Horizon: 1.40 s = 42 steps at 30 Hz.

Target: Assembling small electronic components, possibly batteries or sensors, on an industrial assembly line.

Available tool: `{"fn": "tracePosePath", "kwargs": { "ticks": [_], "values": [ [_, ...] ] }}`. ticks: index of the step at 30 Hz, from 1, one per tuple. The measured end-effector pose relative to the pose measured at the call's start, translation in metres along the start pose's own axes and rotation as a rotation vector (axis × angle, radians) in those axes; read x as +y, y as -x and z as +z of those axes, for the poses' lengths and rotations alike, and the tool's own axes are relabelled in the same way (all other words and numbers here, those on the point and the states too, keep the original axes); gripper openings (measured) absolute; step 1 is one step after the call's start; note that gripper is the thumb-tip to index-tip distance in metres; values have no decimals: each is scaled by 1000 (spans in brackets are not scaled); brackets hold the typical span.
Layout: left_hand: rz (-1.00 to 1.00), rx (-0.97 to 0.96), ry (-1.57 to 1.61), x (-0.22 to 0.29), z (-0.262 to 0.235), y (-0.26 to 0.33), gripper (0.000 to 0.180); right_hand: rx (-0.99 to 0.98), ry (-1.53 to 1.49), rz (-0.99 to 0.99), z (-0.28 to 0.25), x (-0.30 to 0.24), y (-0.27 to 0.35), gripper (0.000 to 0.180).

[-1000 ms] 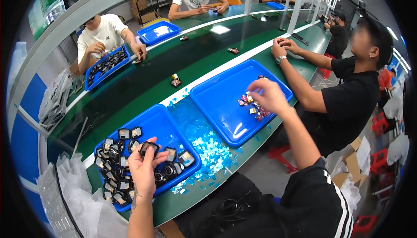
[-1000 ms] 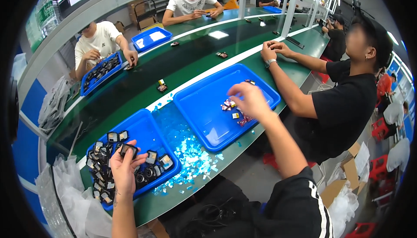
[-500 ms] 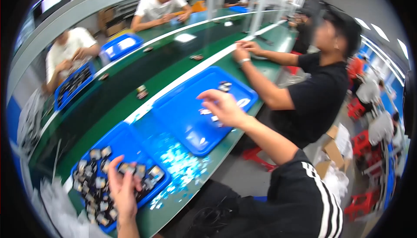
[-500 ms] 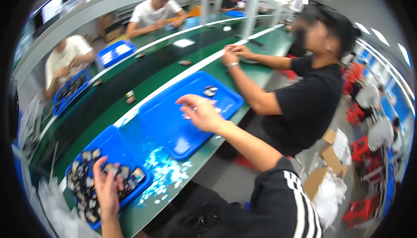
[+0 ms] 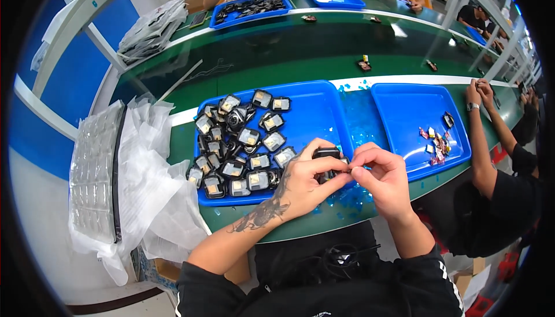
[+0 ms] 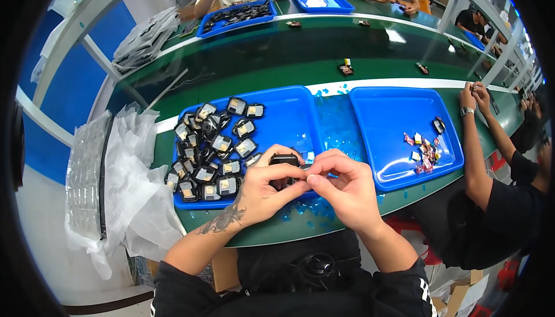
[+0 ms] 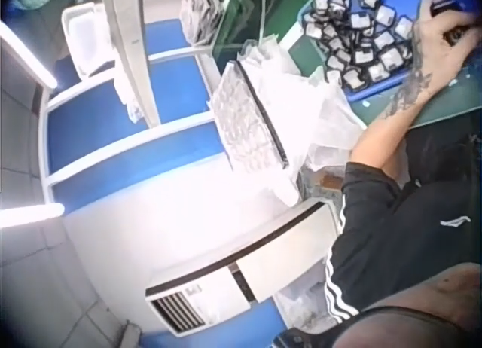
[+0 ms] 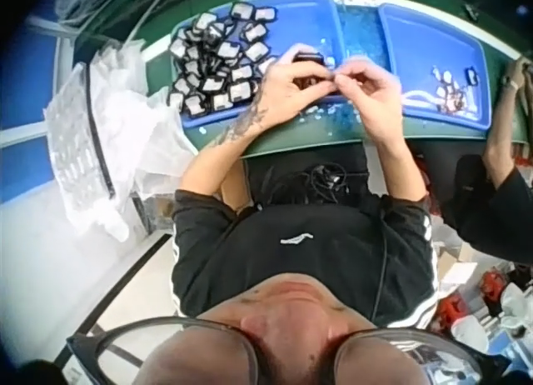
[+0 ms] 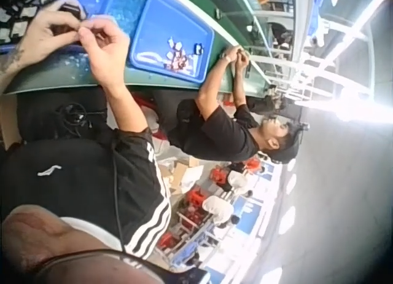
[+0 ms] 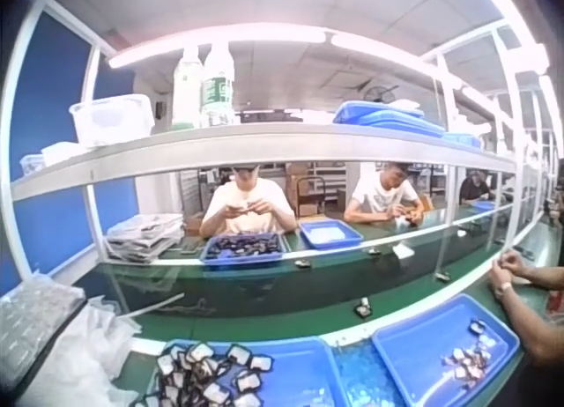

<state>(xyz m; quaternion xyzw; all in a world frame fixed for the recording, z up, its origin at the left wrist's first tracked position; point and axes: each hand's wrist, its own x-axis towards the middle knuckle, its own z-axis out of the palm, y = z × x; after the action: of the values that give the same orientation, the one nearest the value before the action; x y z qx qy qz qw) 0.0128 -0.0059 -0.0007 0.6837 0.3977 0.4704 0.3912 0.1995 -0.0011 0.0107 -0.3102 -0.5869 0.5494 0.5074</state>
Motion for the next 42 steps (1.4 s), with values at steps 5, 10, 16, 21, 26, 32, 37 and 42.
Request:
{"fn": "tracePosePath", "kwargs": {
  "ticks": [5, 10, 16, 21, 26, 32, 37, 42],
  "values": [
    [103, 38, -97, -4, -6, 4, 15, -28, -25, 240, -4, -9, -3, 11],
    [141, -6, -159, -6, -7, 4, 13, -159, 107, 365, -16, -19, -8, 11],
    [278, -27, -333, -6, -4, 1, 15, -341, 274, 424, -28, -25, -20, 12],
    [539, 26, -522, -8, 1, -1, 21, -509, 329, 423, -28, -22, -23, 13],
    [488, 35, -462, -9, 2, 1, 20, -339, 474, 175, -20, -21, -12, 11],
    [212, 22, -269, -6, 2, 6, 18, -290, 512, 93, -22, -26, -4, 10],
    [337, 14, -356, -9, 2, 4, 17, -332, 560, 160, -22, -29, -7, 9],
    [488, 66, -528, -12, 4, 2, 19, -366, 599, 169, -23, -24, -12, 9]
  ]
}}
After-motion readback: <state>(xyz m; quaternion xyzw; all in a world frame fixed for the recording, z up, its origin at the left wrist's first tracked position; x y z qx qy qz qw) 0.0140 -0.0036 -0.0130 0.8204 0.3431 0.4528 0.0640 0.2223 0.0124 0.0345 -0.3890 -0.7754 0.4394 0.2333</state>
